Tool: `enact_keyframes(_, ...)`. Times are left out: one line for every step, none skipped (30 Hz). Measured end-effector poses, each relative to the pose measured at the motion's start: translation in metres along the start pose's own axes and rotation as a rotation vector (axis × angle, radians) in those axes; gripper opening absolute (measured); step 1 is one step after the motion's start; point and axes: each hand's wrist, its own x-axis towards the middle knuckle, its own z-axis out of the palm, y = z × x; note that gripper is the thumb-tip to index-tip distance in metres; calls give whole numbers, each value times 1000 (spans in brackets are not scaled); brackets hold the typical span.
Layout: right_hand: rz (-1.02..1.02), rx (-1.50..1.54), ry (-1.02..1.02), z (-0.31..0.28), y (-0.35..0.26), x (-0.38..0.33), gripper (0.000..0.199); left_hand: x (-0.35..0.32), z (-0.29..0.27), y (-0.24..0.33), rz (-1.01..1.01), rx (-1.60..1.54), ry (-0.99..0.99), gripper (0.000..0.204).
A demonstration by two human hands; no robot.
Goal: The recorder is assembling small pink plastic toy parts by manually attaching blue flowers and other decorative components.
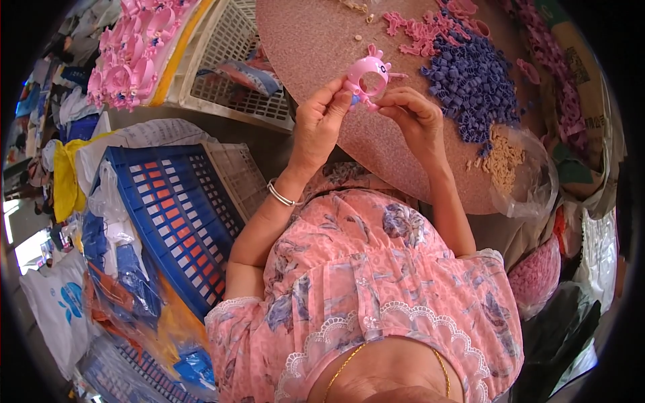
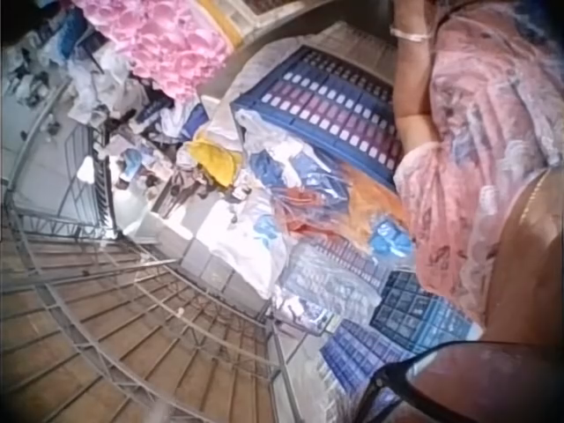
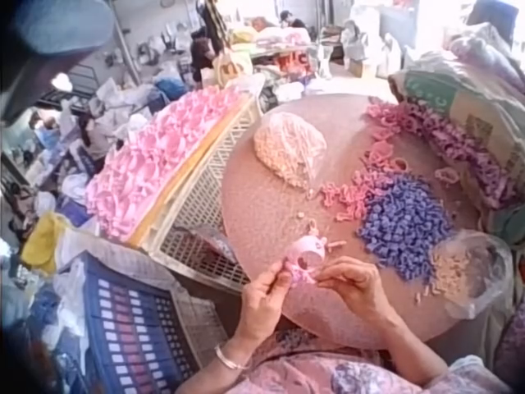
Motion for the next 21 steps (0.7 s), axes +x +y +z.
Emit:
enact_keyframes(-15, -47, -6, 0, -1, 0, 15, 0, -3, -2, 0, 57, -27, 36)
enact_keyframes(-30, -94, -13, 0, -1, 1, 15, 0, -4, -3, 0, 115, -54, 38)
enact_keyframes(-29, -94, -13, -1, -3, 2, 15, 0, -5, -3, -1, 115, -54, 38)
enact_keyframes(-37, -150, -43, -3, -5, 2, 15, -1, -4, 0, 12, 134, -68, 37)
enact_keyframes(-46, -205, -74, -4, -6, 2, 15, -2, -4, 2, 26, 153, -83, 37)
enact_keyframes(-44, -205, -74, -3, -7, 2, 15, -2, -3, 5, 24, 153, -83, 37)
enact_keyframes(-58, -305, -45, -1, -7, 2, 17, -3, -3, 8, 22, 202, -87, 36)
enact_keyframes(-72, -406, -17, 1, -8, 2, 20, -4, -3, 9, 20, 251, -92, 36)
enact_keyframes(-73, -405, -17, 5, -10, 1, 20, -3, -4, 9, 21, 252, -92, 36)
enact_keyframes(-6, -388, 34, 10, -12, -1, 25, -2, -4, 9, 42, 303, -71, 35)
enact_keyframes(60, -370, 85, 13, -12, -2, 31, -1, -5, 8, 63, 353, -50, 34)
enact_keyframes(57, -373, 89, 16, -8, -4, 31, -1, -8, 5, 67, 351, -54, 34)
enact_keyframes(-11, -408, 86, 17, -3, -3, 35, 0, -11, 0, 19, 233, -27, 34)
enact_keyframes(-80, -442, 84, 18, -1, -1, 40, 2, -13, -4, -30, 115, -1, 33)
enact_keyframes(-65, -345, 88, 16, -3, 3, 38, 4, -14, -8, -87, -1, 36, 32)
enact_keyframes(-65, -348, 91, 10, 2, 6, 38, 5, -14, -10, -87, -3, 32, 32)
enact_keyframes(-149, -581, 147, 0, 13, 11, 37, 6, -16, -11, -133, -133, 68, 32)
enact_keyframes(-232, -815, 202, -9, 22, 17, 36, 7, -17, -11, -179, -264, 105, 32)
enact_keyframes(-220, -952, 178, -14, 27, 21, 26, 7, -17, -9, -225, -301, 117, 30)
enact_keyframes(-220, -953, 177, -19, 36, 24, 26, 7, -15, -7, -226, -302, 117, 30)
enact_keyframes(-235, -1012, 163, -22, 46, 26, 22, 7, -12, -5, -235, -342, 101, 30)
